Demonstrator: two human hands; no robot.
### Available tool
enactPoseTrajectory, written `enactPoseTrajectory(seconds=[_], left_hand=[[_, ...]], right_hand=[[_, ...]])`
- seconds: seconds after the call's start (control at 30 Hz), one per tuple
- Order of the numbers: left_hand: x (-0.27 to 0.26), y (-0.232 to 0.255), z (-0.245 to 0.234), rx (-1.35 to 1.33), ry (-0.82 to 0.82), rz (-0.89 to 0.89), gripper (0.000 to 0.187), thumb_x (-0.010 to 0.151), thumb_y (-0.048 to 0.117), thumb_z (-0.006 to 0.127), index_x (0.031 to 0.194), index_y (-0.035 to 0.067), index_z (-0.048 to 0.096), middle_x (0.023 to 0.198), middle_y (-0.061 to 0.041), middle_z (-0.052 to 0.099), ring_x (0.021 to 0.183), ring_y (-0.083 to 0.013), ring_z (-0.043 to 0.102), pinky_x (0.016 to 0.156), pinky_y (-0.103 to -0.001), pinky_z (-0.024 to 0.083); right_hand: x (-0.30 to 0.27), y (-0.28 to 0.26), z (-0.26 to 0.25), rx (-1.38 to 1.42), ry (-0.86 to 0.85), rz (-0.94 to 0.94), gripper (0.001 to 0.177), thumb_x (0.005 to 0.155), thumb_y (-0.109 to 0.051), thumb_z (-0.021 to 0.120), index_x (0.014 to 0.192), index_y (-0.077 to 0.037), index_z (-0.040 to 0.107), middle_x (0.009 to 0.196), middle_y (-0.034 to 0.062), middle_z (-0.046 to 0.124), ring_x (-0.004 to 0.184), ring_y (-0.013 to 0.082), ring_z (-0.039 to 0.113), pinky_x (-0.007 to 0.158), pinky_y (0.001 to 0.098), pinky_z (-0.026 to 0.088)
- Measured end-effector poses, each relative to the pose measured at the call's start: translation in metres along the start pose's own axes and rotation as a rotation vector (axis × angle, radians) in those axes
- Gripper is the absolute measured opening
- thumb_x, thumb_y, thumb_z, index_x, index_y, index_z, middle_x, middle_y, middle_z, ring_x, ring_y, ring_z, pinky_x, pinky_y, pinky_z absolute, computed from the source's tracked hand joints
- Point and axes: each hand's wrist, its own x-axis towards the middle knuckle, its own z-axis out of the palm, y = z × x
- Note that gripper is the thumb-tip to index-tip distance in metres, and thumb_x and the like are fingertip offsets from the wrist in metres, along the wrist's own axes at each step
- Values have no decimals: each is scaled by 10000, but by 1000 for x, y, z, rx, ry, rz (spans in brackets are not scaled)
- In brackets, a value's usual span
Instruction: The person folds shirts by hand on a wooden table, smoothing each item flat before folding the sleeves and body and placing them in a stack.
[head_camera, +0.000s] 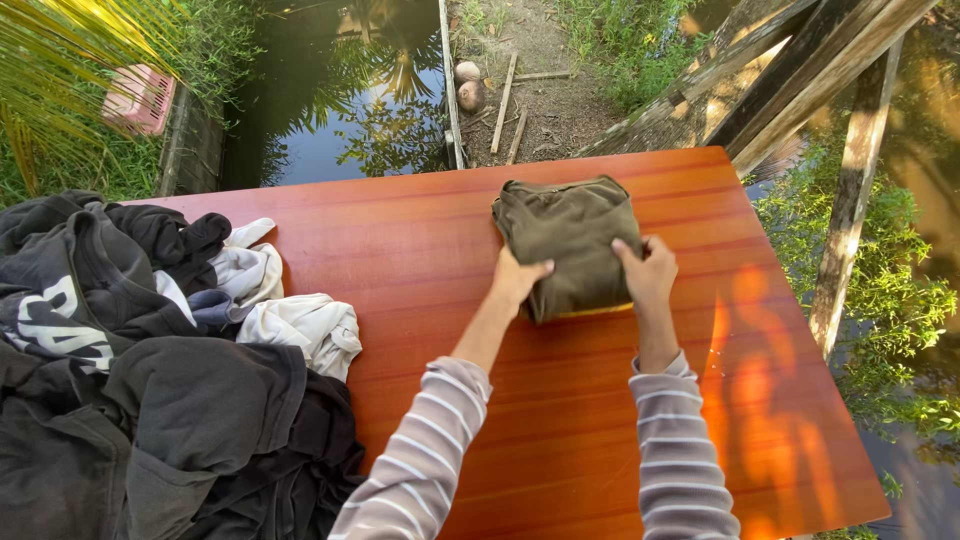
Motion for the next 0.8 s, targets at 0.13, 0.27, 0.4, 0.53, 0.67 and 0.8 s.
enactPoseTrajectory(seconds=[0.13, 0.27, 0.4, 0.53, 0.67, 0.8], left_hand=[[-25, -24, 23, 398, 246, 145, 1047, 824, 257, 789, 1625, 89, 136, 1510, -228, 417, 1358, -385, 460, 1132, -465, 409], [-55, -26, 21, 598, 235, 256, 937, 931, 366, 736, 1625, 144, 146, 1620, -224, 260, 1465, -417, 291, 1174, -553, 278], [-88, -41, 15, 621, 81, 379, 968, 921, 384, 736, 1618, 129, 114, 1626, -282, 168, 1468, -465, 217, 1172, -577, 231], [-70, -51, 19, 647, 56, 471, 884, 953, 376, 705, 1635, 149, 190, 1643, -268, 235, 1472, -454, 298, 1206, -531, 303], [-49, -47, 22, 645, -20, 402, 886, 931, 330, 721, 1620, 147, 195, 1633, -261, 231, 1460, -451, 297, 1165, -500, 340], [-35, -45, 44, 643, 8, 390, 892, 916, 303, 740, 1618, 142, 214, 1628, -254, 241, 1454, -447, 310, 1177, -484, 343]], right_hand=[[-18, 35, 12, -77, 192, -53, 513, 859, -422, 880, 1030, 19, 682, 1028, 188, 697, 918, 280, 658, 830, 395, 527], [-25, 30, 8, -283, 200, -55, 473, 892, -388, 860, 1128, -5, 714, 1066, 195, 707, 973, 344, 628, 832, 456, 496], [-22, 33, -3, 47, -5, 117, 490, 891, -351, 813, 1190, 8, 666, 1120, 153, 706, 1024, 228, 672, 880, 367, 526], [-12, 41, -4, 116, 10, 154, 431, 890, -280, 807, 1175, 12, 669, 1069, 144, 715, 965, 204, 661, 844, 348, 533], [3, 51, -6, 172, 38, 102, 388, 881, -235, 810, 1151, 10, 678, 1053, 127, 724, 953, 194, 675, 849, 348, 540], [17, 56, -6, 70, 137, 35, 397, 887, -228, 817, 1175, 9, 680, 1114, 158, 721, 1021, 229, 667, 916, 365, 516]])
